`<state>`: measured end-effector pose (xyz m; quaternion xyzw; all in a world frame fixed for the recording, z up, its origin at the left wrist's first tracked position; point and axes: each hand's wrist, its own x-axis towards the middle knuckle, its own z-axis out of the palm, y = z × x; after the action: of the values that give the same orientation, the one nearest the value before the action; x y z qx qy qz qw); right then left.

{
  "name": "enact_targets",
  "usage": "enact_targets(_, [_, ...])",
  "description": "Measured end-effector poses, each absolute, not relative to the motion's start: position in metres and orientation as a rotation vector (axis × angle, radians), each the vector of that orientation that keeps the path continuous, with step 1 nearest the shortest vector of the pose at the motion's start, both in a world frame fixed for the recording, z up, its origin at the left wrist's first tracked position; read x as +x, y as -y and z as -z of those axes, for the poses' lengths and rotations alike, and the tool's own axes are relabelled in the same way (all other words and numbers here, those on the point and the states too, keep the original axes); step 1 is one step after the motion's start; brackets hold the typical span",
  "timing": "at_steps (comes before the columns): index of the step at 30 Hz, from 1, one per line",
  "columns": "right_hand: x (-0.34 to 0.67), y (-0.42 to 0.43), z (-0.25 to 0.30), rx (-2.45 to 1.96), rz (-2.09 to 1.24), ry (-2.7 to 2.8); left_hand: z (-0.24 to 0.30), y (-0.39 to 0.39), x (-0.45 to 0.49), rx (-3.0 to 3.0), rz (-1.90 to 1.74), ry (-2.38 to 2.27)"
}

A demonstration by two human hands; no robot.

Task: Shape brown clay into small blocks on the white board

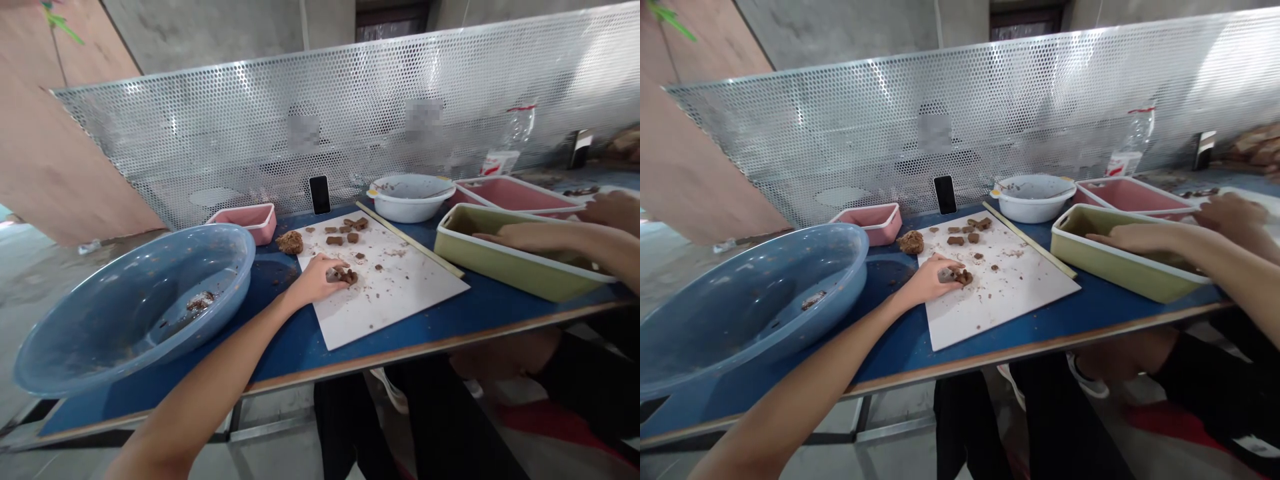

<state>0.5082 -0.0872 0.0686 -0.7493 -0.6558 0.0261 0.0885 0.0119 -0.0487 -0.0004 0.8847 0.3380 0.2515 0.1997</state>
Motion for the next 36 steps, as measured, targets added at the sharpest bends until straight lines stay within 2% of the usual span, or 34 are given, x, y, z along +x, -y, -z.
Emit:
enact_targets(2, [0.495,0.090,-0.076,-2.310,-0.214,1.980,0.000,0.049,0.012,2.467,-0.718,-0.933])
enact_targets(5, [0.453,0.106,-0.088,-2.099,-0.028,1.881,-0.001,0.050,0.012,2.464,-0.728,-0.931])
enact_targets(9, [0.377,0.140,-0.085,-1.626,-0.671,1.981,-0.003,0.052,0.012,2.469,-0.722,-0.943])
enact_targets(14, [0.302,0.157,-0.056,-1.440,-1.276,1.942,-0.004,0.055,0.012,2.459,-0.710,-0.964])
enact_targets(17, [0.278,0.151,-0.045,-1.344,-1.527,1.833,-0.005,0.056,0.014,2.466,-0.691,-0.974])
enact_targets(24, [0.264,0.138,-0.033,-1.206,-1.648,1.755,-0.006,0.056,0.014,2.510,-0.696,-0.923])
enact_targets(36, [0.255,0.143,-0.039,-1.265,-1.725,1.635,-0.005,0.056,0.015,2.485,-0.697,-0.957])
